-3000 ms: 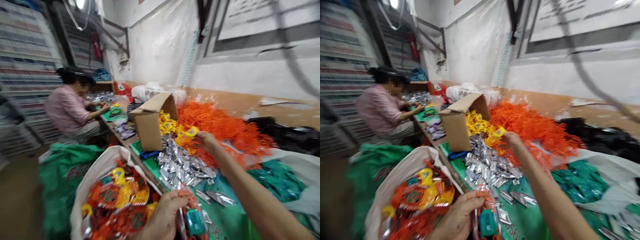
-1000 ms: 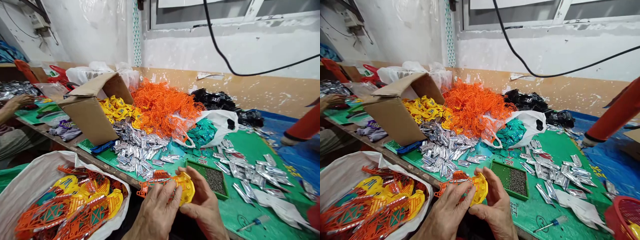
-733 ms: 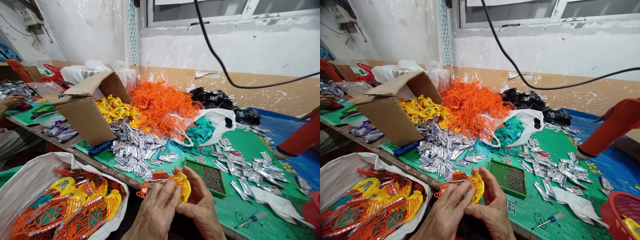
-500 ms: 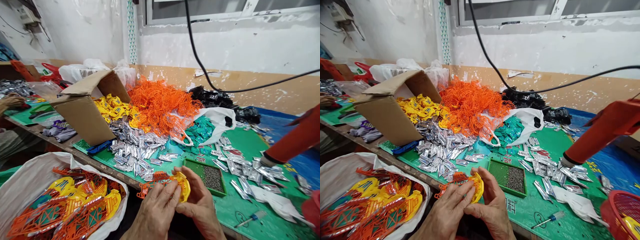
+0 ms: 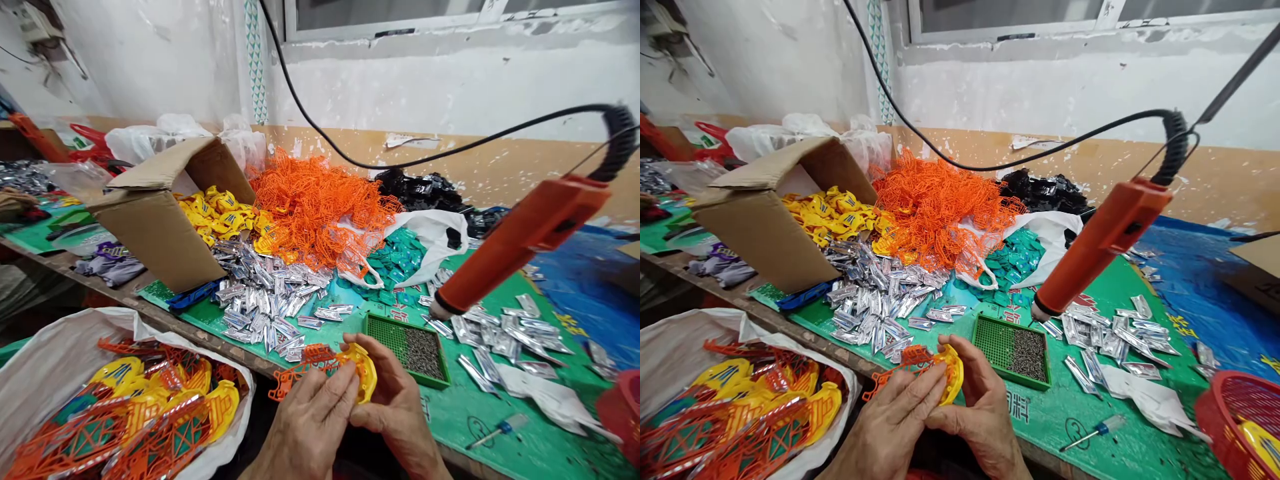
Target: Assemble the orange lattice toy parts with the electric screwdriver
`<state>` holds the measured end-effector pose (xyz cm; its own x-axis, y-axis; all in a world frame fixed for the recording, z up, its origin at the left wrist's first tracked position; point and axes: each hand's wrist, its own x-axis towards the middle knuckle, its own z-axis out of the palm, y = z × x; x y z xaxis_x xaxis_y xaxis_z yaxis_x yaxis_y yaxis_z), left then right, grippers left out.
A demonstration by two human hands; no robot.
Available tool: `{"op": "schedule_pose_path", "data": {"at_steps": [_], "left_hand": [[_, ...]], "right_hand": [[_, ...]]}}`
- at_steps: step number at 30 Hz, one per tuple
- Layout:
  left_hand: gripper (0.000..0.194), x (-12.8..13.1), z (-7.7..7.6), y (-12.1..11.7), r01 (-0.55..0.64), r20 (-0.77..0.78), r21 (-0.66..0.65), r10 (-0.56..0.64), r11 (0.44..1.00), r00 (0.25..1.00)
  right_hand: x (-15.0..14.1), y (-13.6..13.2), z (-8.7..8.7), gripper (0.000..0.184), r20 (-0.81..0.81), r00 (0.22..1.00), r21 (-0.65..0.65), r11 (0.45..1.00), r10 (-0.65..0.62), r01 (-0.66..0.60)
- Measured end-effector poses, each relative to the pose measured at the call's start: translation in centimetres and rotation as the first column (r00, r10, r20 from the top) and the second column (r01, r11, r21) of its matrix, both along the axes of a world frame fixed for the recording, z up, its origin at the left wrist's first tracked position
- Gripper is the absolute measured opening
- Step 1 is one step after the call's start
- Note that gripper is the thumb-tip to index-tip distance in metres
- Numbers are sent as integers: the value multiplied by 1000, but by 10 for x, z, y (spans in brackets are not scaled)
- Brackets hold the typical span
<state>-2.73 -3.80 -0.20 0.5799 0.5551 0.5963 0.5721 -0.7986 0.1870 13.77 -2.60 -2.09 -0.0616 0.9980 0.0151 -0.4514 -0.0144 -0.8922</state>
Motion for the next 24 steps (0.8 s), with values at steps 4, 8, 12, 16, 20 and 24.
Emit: {"op": "schedule_pose_path", "data": {"at_steps": [4,8,12,16,20,24], "left_hand": [[55,-1,1,-3,1,-12,-37,-2,999,1000],[53,1,-5,-2,-6,44,21,5,1000,999],[56,2,-10,2,28,53,12,-29,1000,998],[60,4,-14,5,80,144,15,-81,997,986],[59,4,-3,3,60,234,-78,-40,995,971],[48,-1,18,-1,57,309,-221,14,974,951]], "right_hand": [[0,0,-1,74,22,1000,-3,1000,-19,19],[-1,0,-1,75,26,999,13,999,-29,29],[0,0,-2,74,11,1000,-4,1000,-18,18],[-1,-2,-2,72,38,999,-26,999,-38,39],[-7,-6,-1,69,197,978,24,998,-63,60],[-9,-4,9,57,357,932,96,995,-61,28]]}}
